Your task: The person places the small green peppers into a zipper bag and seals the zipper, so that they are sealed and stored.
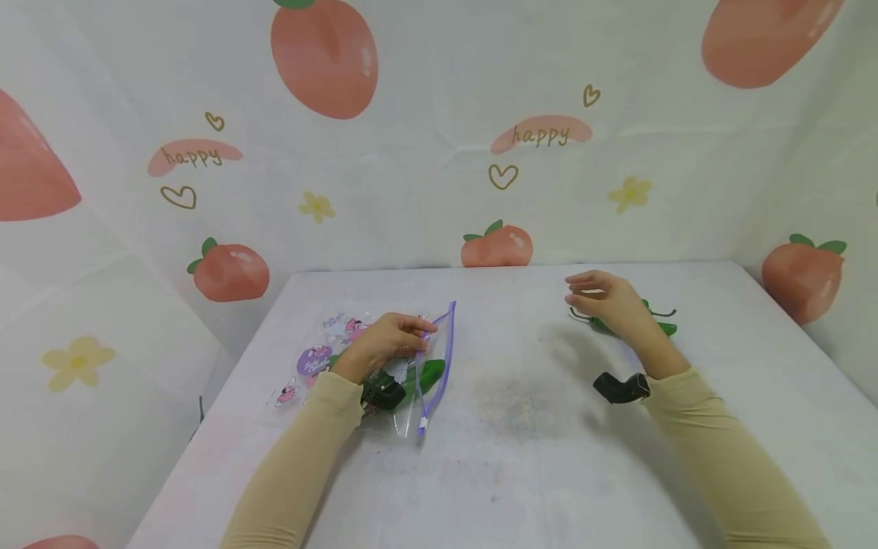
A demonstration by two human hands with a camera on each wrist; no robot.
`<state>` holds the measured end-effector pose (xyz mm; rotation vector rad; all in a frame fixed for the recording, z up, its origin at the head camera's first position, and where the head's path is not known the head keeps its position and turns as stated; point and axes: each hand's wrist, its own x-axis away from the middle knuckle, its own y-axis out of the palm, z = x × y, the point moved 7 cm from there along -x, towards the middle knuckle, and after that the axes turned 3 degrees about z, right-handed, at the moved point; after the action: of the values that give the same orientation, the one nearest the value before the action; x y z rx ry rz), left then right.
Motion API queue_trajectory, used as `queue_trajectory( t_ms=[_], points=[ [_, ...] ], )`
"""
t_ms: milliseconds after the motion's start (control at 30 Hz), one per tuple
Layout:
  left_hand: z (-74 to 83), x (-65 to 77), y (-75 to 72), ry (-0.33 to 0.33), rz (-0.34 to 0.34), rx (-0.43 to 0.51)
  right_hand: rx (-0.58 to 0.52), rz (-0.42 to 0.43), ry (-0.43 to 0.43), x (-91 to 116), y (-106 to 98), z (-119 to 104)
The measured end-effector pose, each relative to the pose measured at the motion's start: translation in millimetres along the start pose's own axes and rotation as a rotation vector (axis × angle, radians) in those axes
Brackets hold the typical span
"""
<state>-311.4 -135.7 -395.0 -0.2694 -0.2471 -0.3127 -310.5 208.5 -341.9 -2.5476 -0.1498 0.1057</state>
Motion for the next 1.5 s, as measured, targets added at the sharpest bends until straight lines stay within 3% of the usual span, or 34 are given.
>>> queue_trajectory(
  t_ms=[267,567,833,1500],
  points=[
    [1.3,0.5,-0.3,0.007,-0.001,-0.007,0.015,0.031,-0.021,0,-27,22],
    [1.9,-0.1,-0.6,0.003,0.007,0.006,0.149,-0.072,-0.078,-1,-44,54],
    [0.7,-0.5,-0.8,-0.010,0.007,-0.001,0.199,-0.089,-0.056,3,-50,77],
    [0.5,1.5,0.2,0.002,-0.012,-0.008,0.380,-0.161,-0.015,6,-50,101]
  ],
)
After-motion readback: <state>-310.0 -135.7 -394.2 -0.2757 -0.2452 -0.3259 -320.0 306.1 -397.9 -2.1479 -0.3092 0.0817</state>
